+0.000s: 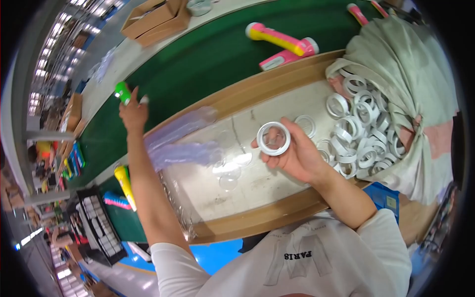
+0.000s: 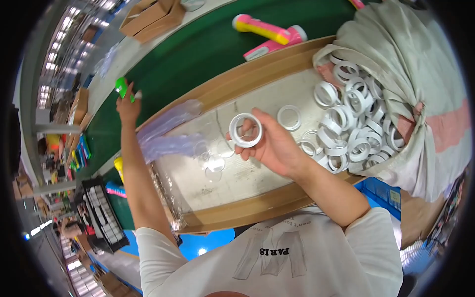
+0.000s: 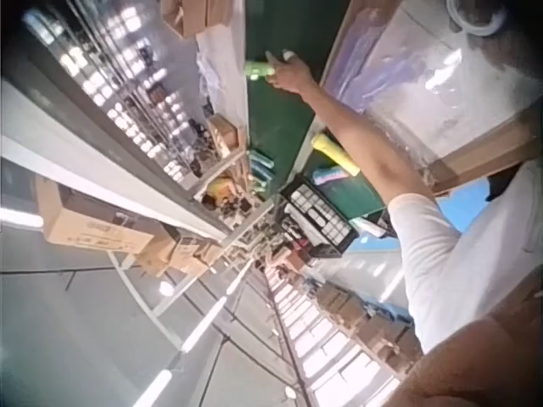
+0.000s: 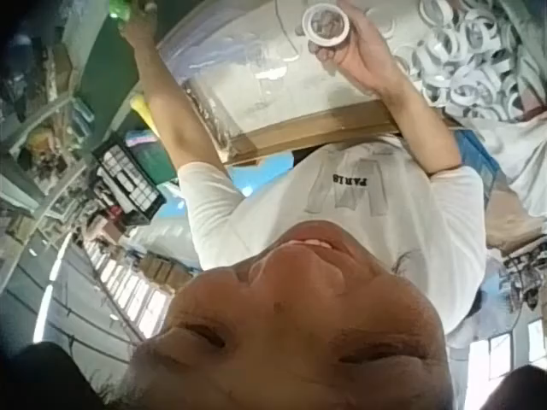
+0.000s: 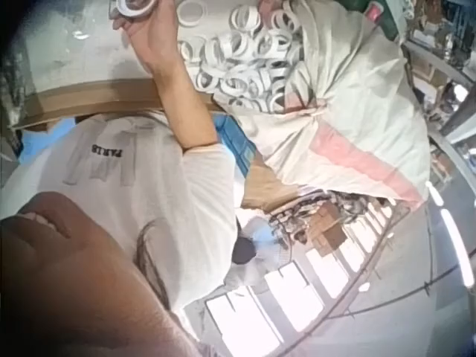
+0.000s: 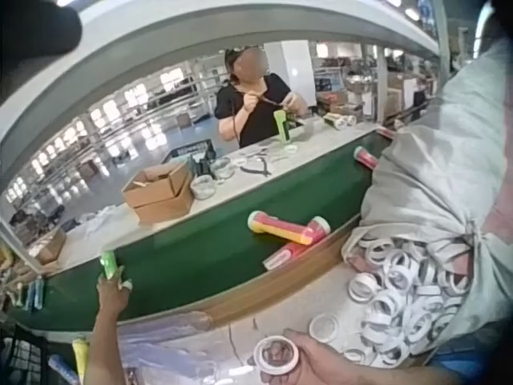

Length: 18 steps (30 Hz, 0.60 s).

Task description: Assemble plastic flashlight components at a factory workbench.

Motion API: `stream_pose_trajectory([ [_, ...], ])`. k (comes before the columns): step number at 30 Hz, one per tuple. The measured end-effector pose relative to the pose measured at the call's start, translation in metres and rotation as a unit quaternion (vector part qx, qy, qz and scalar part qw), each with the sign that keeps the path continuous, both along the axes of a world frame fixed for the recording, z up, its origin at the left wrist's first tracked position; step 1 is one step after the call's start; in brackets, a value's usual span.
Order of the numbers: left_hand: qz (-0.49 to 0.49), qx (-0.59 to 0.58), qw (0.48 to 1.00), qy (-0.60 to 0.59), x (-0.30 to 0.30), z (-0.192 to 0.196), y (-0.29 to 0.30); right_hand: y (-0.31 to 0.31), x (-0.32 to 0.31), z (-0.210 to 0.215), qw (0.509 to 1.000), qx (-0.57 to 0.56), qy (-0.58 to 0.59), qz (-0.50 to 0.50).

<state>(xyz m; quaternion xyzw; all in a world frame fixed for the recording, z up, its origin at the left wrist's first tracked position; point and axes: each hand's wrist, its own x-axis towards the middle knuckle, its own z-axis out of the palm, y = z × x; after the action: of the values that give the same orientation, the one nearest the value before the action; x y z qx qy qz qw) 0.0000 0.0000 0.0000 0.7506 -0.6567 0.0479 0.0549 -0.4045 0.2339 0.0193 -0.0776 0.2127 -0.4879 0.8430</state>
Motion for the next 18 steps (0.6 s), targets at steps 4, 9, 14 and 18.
stream_pose_trajectory([
  [4,0.052,0.001,0.999,0.0,0.062,-0.036,0.0,-0.007,-0.002,0.004,1.0,-0.024,0.011,0.016],
  [9,0.074,-0.038,0.937,0.338,0.023,0.01,0.019,-0.008,-0.002,0.003,1.0,-0.003,-0.008,-0.013],
  [14,-0.109,-0.045,0.756,0.644,-0.064,0.07,0.118,-0.006,-0.006,0.006,0.999,0.027,-0.004,-0.035],
  [18,-0.183,-0.013,0.758,0.626,-0.113,0.112,0.208,-0.004,-0.007,0.002,0.999,-0.007,-0.029,-0.037],
])
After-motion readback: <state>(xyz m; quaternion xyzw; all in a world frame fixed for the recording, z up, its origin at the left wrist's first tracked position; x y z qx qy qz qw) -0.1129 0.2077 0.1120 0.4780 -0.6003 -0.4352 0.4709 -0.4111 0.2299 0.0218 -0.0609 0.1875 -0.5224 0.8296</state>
